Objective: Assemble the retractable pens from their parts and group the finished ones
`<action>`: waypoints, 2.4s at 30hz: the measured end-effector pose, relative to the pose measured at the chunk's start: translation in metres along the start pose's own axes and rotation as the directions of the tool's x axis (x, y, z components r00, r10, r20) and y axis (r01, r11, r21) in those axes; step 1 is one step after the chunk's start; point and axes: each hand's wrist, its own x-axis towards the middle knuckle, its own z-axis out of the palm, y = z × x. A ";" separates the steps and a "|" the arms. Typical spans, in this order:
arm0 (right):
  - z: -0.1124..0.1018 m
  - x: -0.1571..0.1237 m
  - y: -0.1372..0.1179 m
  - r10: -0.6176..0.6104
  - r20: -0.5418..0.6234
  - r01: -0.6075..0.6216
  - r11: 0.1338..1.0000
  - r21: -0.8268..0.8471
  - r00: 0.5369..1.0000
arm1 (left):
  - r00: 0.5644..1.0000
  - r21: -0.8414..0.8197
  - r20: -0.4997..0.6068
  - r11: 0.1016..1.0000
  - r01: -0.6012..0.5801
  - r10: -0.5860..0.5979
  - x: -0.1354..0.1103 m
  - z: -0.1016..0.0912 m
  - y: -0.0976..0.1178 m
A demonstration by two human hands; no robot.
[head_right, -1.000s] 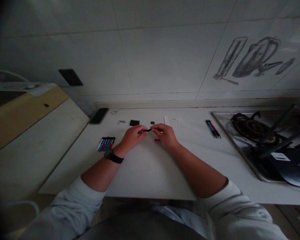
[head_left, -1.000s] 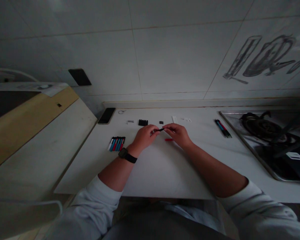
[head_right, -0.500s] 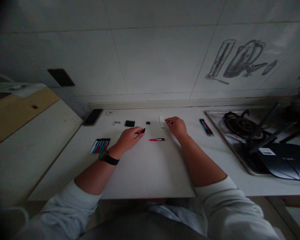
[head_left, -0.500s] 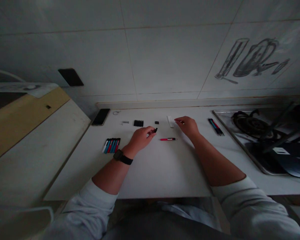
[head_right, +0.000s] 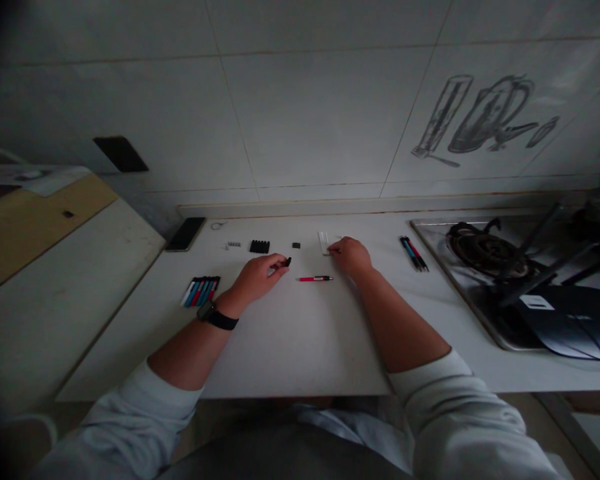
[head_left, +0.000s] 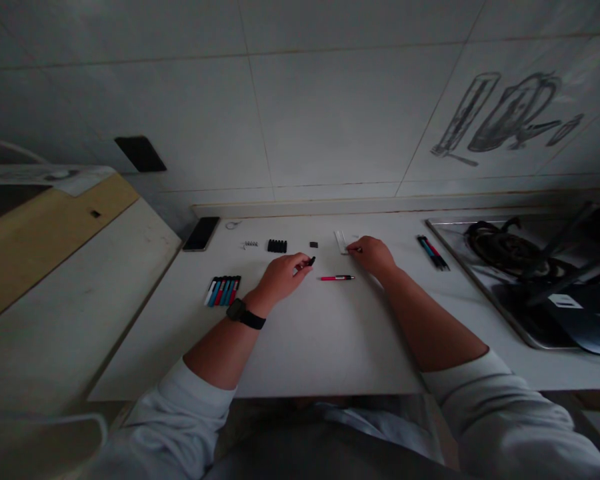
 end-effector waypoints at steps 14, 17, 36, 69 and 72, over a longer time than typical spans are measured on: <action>-0.014 -0.008 -0.004 -0.114 0.074 0.120 0.990 -0.076 0.991 | 1.000 0.009 0.013 1.000 0.000 0.000 0.000 0.002 -0.001; -0.016 -0.011 -0.010 -0.207 0.127 0.218 0.972 -0.081 0.970 | 1.000 0.004 0.016 1.000 -0.001 0.001 0.000 0.002 0.000; -0.009 -0.024 -0.033 -0.238 0.186 0.270 0.948 -0.170 0.953 | 0.998 0.025 -0.040 0.999 -0.040 0.041 0.001 -0.001 -0.001; -0.019 -0.032 -0.059 -0.412 -0.225 0.467 0.813 0.346 0.883 | 0.998 0.052 -0.054 0.998 -0.024 0.027 0.002 -0.007 0.002; -0.017 -0.032 -0.059 -0.435 -0.225 0.488 0.806 0.334 0.872 | 0.998 0.043 -0.050 0.999 -0.032 0.034 0.003 -0.007 0.003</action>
